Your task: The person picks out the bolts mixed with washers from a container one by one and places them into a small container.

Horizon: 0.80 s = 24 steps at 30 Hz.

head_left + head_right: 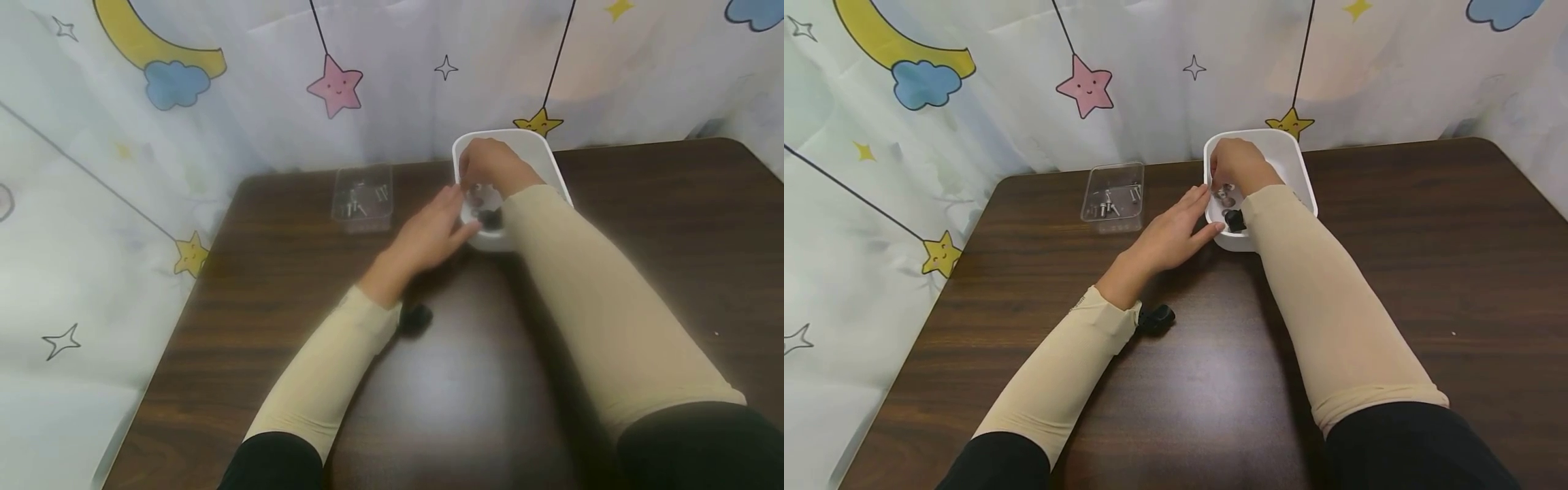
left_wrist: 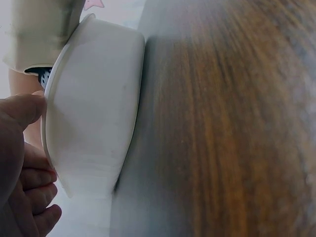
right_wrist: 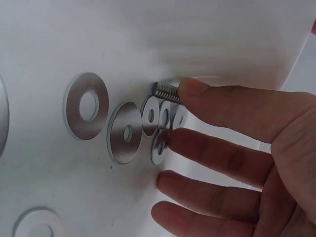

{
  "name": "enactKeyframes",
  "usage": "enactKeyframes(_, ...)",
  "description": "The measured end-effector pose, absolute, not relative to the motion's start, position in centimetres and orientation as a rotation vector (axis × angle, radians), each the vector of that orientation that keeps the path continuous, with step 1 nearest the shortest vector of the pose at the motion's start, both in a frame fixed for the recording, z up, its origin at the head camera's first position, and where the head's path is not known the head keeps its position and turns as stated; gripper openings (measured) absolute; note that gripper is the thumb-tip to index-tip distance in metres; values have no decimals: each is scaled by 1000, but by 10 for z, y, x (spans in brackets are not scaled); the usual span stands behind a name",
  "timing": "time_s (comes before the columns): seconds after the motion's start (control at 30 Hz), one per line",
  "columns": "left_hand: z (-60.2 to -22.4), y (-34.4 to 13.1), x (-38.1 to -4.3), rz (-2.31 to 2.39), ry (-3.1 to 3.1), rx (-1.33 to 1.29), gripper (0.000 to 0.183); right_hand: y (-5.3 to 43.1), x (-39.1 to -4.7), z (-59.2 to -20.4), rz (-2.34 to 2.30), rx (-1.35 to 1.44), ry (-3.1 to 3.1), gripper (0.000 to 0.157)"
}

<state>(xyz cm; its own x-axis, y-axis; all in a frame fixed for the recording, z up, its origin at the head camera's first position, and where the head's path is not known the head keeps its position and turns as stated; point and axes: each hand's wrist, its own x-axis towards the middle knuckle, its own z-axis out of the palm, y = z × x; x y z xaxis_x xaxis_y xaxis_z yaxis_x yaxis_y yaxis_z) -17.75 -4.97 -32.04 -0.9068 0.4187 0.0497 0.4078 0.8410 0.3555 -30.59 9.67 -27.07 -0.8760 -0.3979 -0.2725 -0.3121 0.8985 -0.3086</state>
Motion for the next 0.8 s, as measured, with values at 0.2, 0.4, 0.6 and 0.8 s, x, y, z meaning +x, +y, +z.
enactKeyframes(0.2,-319,-48,-178,548,2988,677,78,97,-307,-271,-342,-529,2759,15)
enactKeyframes(0.4,-319,-48,-176,562,2987,679,79,97,-307,-272,-374,-518,2747,13)
enactKeyframes(0.6,-318,-49,-176,559,2990,694,77,98,-308,-274,-463,-586,2762,12)
enactKeyframes(0.8,-318,-49,-176,555,2984,679,77,98,-309,-272,-539,-546,2731,19)
